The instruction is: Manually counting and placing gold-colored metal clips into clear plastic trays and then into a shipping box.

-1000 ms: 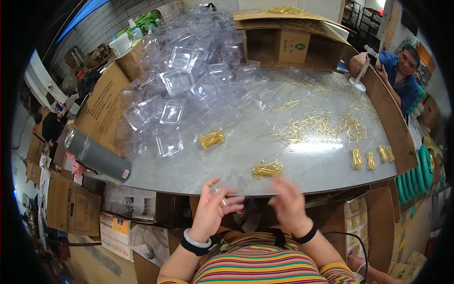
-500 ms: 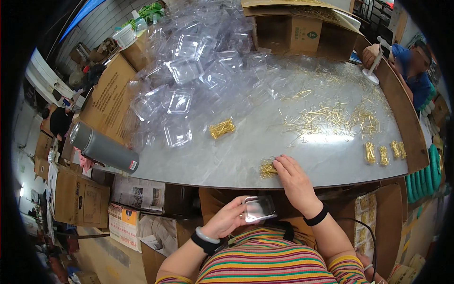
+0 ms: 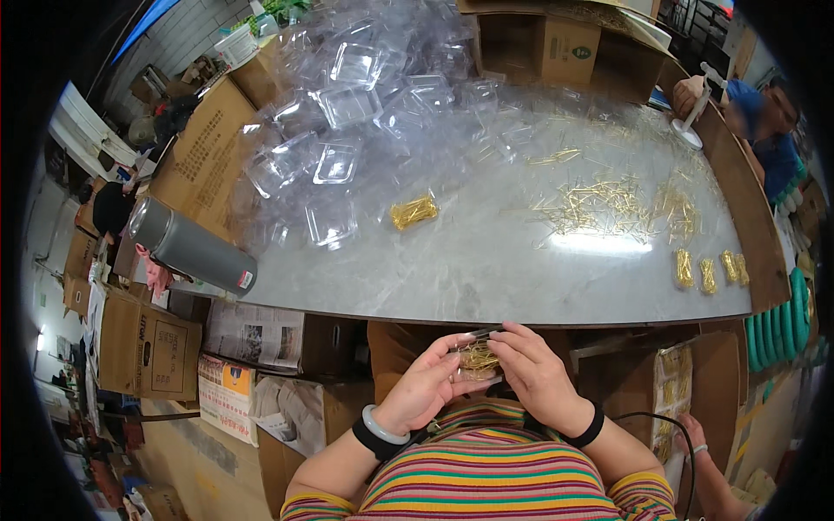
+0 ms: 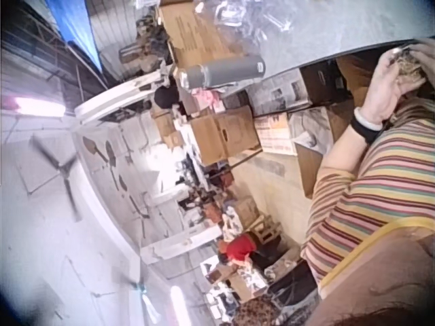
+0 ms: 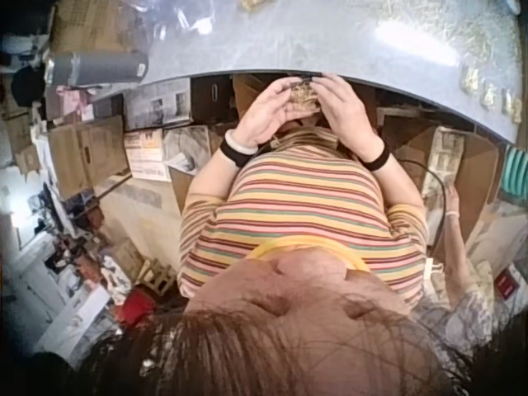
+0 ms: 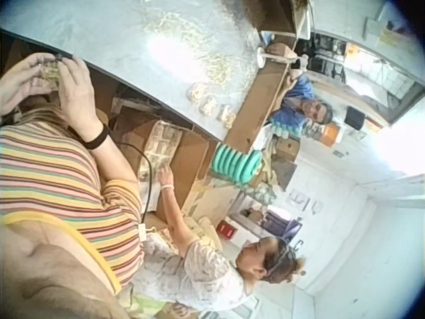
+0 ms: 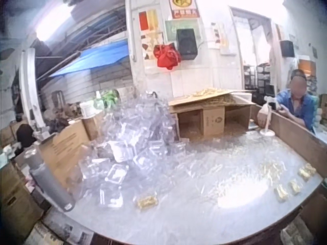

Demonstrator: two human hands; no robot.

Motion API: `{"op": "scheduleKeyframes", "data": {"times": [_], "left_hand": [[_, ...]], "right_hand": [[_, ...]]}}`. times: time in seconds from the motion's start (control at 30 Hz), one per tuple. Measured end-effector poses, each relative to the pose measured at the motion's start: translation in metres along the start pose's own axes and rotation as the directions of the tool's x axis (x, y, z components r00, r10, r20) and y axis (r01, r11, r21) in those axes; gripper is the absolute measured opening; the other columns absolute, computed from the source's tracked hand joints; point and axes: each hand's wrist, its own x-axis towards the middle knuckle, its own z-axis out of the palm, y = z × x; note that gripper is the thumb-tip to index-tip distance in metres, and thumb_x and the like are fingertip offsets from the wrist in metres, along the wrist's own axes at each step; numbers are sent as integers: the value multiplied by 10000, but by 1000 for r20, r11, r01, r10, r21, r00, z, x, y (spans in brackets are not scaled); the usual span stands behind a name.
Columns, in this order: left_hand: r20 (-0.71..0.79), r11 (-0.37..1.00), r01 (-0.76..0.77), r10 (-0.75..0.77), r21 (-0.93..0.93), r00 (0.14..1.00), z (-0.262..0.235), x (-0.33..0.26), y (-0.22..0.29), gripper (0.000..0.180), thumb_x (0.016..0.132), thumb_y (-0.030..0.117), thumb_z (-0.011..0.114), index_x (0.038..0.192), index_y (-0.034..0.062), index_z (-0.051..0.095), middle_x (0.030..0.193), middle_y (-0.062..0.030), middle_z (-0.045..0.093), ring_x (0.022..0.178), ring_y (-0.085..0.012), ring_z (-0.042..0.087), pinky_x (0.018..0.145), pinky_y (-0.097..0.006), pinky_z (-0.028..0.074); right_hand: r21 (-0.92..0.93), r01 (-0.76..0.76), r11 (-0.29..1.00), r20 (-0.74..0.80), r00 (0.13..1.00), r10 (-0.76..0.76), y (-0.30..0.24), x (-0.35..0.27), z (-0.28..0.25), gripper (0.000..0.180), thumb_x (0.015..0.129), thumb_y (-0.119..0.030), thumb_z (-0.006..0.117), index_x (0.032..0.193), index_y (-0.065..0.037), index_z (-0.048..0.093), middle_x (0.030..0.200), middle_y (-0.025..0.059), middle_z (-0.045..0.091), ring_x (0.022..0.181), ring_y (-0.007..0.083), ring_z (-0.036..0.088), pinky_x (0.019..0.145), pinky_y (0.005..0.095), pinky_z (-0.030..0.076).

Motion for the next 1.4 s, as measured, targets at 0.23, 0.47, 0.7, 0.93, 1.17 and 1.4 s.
{"op": "scheduleKeyframes", "data": {"times": [0.23,0.47,0.7,0.93,1.17,1.4], "left_hand": [[29,904,-140,141,403,990,8,59,29,380,1087,156,384,1439,13,389,1289,-135,593,1142,-222,631,952,-422,558],[411,-340,-258,532,904,741,20,84,29,645,938,275,654,1428,-49,389,1349,-250,468,1254,-440,475,1037,-479,425],[478,-368,-339,410,866,776,13,89,16,651,913,228,683,1419,-69,401,1448,-242,391,1406,-436,340,1126,-489,353],[475,-401,-310,427,862,769,16,94,13,622,863,161,710,1375,-80,451,1402,-240,433,1373,-443,367,1123,-501,357],[465,-463,-269,386,845,797,13,94,11,637,855,150,680,1387,-93,426,1402,-263,444,1394,-457,339,1179,-552,244],[442,-453,-266,342,851,829,6,96,10,567,1028,294,474,1441,-82,374,1487,-261,366,1432,-451,282,1197,-540,197]], "right_hand": [[-53,1,999,-205,979,-12,22,35,-9,311,827,45,672,1133,-6,648,1190,157,641,1183,396,591,960,454,516],[-79,-29,996,-215,977,11,51,39,-3,358,830,34,684,1177,-40,633,1178,160,634,1194,380,580,969,430,512],[20,-168,986,-299,940,166,41,31,-18,550,780,-30,762,1289,-39,555,1196,183,605,1173,374,565,984,442,482],[-193,-187,963,-334,936,115,33,16,-5,424,811,-52,735,1215,-10,614,1161,165,653,1090,364,597,943,452,482],[-61,-319,946,-405,874,269,45,34,-8,257,915,-169,652,1134,-36,638,1017,173,664,958,376,623,834,441,506],[144,-355,924,-400,833,383,72,42,2,128,872,-109,652,984,-48,663,902,134,658,840,354,635,732,440,513]]}}
